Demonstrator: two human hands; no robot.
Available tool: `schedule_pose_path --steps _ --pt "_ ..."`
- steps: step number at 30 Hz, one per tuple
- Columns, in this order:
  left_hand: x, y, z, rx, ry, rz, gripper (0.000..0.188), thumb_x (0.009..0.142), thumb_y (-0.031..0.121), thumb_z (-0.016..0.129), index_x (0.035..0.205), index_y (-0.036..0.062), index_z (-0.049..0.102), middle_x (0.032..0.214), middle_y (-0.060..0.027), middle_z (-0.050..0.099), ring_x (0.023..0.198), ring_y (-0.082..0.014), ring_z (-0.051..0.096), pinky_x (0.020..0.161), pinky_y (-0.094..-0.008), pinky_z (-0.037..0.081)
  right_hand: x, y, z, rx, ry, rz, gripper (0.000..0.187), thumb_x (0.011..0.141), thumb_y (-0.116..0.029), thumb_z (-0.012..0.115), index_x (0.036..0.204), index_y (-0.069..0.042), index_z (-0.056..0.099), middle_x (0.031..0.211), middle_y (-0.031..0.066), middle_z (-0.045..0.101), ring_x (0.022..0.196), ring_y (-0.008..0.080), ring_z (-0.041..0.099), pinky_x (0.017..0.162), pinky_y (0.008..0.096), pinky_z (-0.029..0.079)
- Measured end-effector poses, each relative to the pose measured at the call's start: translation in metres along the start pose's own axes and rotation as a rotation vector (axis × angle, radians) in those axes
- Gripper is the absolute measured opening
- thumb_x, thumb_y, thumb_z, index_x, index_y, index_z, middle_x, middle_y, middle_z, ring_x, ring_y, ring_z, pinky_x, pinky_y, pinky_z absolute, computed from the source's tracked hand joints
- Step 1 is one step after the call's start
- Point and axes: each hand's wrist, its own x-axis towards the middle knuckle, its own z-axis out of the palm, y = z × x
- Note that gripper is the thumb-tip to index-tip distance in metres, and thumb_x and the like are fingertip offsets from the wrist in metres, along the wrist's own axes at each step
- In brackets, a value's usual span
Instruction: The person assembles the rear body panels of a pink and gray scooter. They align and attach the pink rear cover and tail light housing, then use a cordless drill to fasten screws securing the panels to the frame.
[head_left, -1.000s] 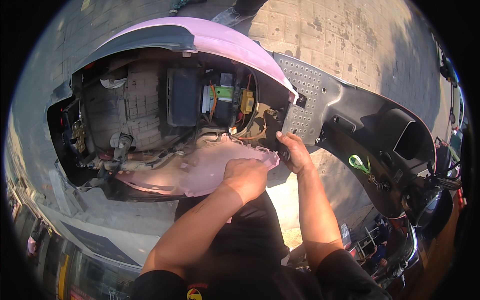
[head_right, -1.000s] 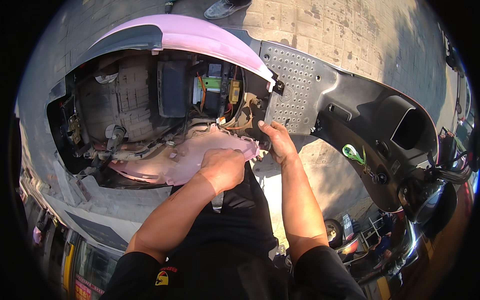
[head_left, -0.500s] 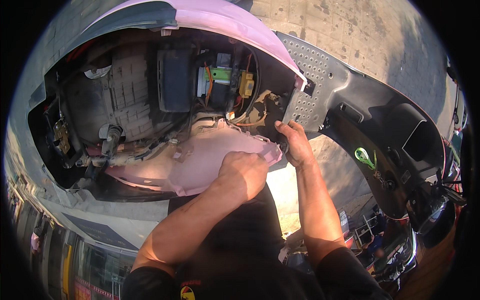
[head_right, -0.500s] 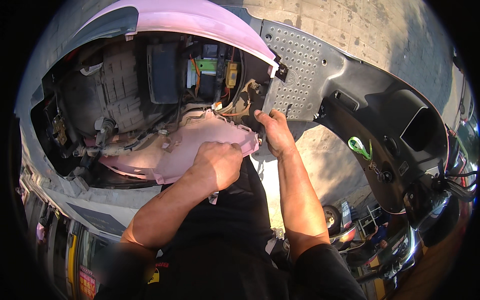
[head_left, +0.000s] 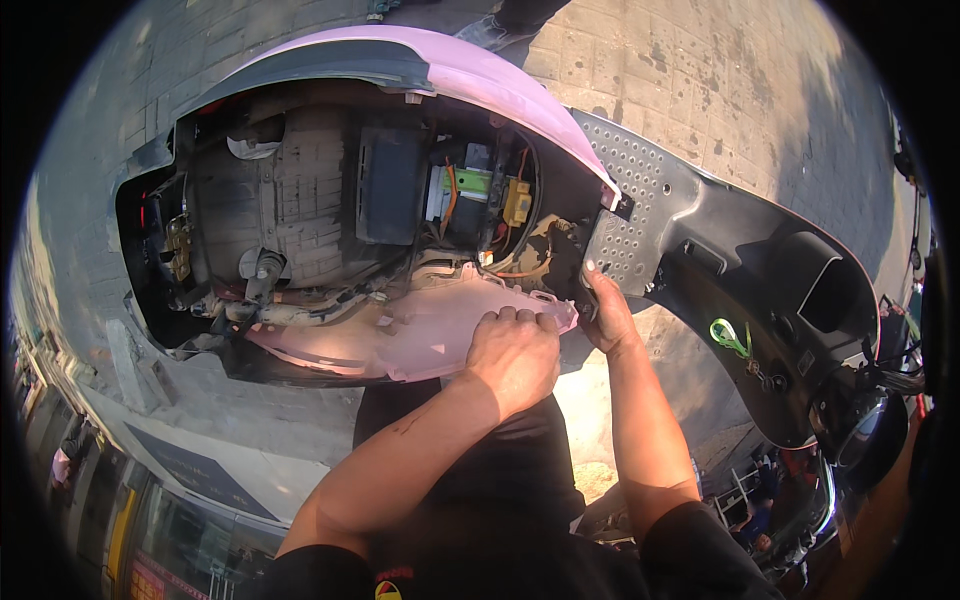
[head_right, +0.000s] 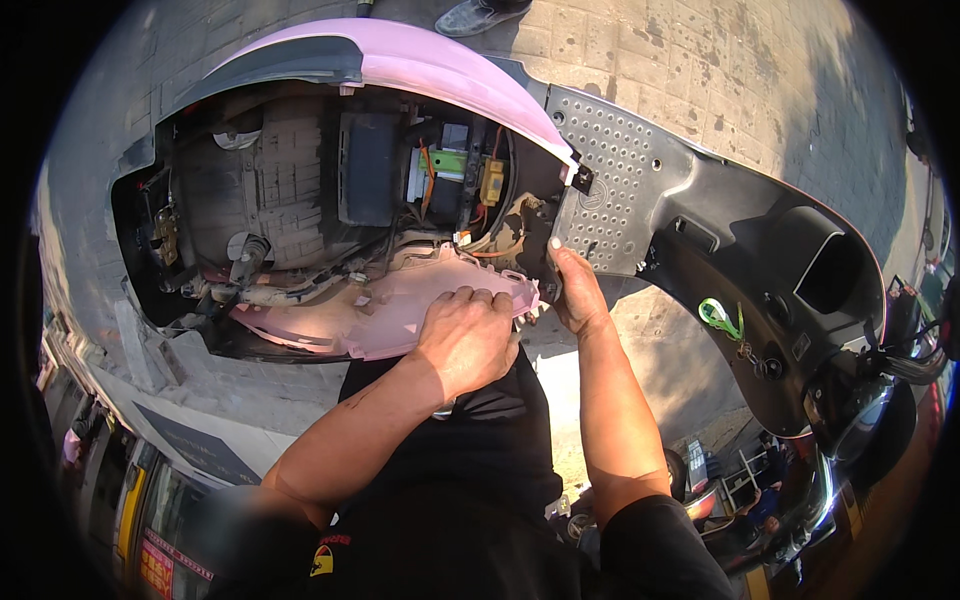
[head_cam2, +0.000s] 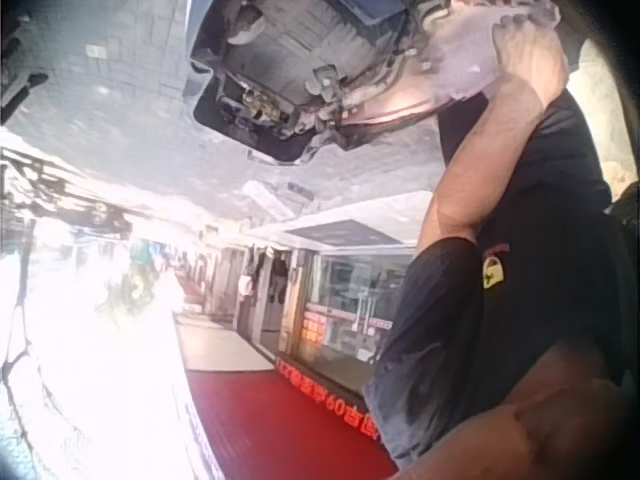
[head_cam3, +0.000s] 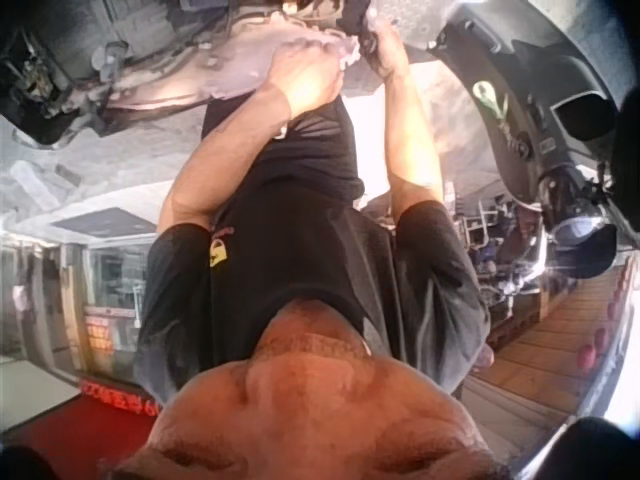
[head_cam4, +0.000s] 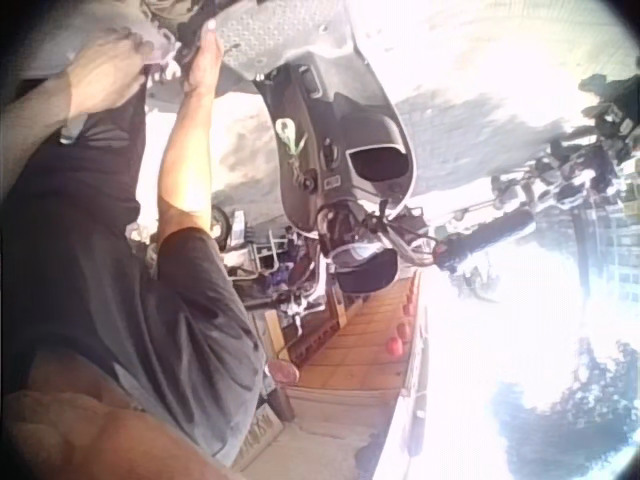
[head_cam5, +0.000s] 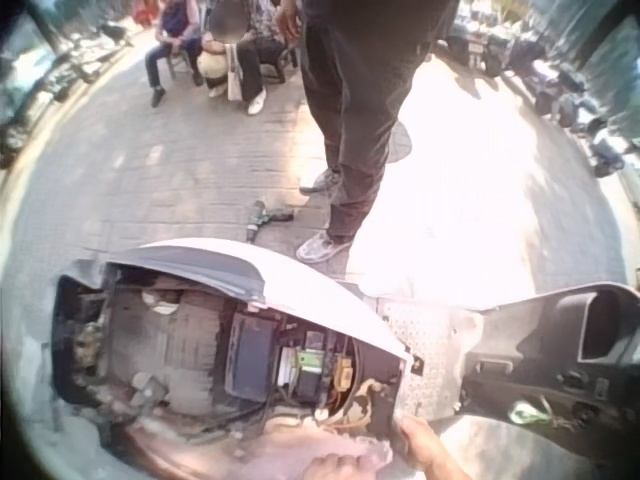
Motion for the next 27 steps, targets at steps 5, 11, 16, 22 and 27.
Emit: schedule_pose_path --steps 5,11,16,22,27 --pt "-0.059 0.010 -0.023 -0.294 0.452 0.189 0.045 0.081 0.018 0.072 0.122 0.0010 0.062 0.111 -0.0156 0.065 0.104 -0.0333 0.063 0.091 -0.0442 0.052 -0.020 0.025 -0.026 0.037 0.235 -0.045 0.040 0.101 -0.047 0.054 0.115 -0.010 0.061 0.104 0.0102 0.068 0.084 0.0226 0.068 0.074 0.0387 0.056" --pt "-0.148 -0.039 -0.072 -0.543 0.292 0.225 0.041 0.090 0.022 0.066 0.126 0.0024 0.060 0.114 -0.0187 0.065 0.104 -0.0363 0.065 0.089 -0.0457 0.054 -0.093 0.097 -0.042 -0.293 0.556 0.080 0.045 0.101 -0.044 0.057 0.115 -0.001 0.057 0.091 0.0129 0.065 0.078 0.0253 0.068 0.069 0.0410 0.058" --pt "-0.227 -0.127 -0.119 -0.637 0.364 0.345 0.039 0.086 0.014 0.071 0.120 -0.0019 0.063 0.108 -0.0183 0.069 0.095 -0.0320 0.069 0.085 -0.0395 0.056 -0.165 0.176 0.027 -0.340 0.633 0.121 0.044 0.102 -0.038 0.056 0.117 0.003 0.054 0.093 0.0171 0.066 0.075 0.0285 0.068 0.063 0.0398 0.058" --pt "-0.328 -0.264 -0.168 -0.673 0.432 0.153 0.034 0.085 0.007 0.071 0.116 -0.0053 0.063 0.102 -0.0184 0.071 0.087 -0.0263 0.072 0.079 -0.0348 0.057 -0.172 0.215 0.189 -0.549 0.534 0.151 0.043 0.099 -0.035 0.062 0.118 0.004 0.060 0.092 0.0115 0.068 0.070 0.0215 0.067 0.059 0.0353 0.055" --pt "-0.392 -0.344 -0.193 -0.573 0.488 -0.245 0.028 0.087 0.008 0.068 0.112 -0.0047 0.065 0.095 -0.0186 0.073 0.082 -0.0256 0.073 0.078 -0.0339 0.058 -0.176 0.150 0.316 -0.788 0.205 -0.014 0.031 0.100 -0.028 0.063 0.102 0.003 0.066 0.089 0.0106 0.071 0.071 0.0181 0.070 0.062 0.0305 0.055"
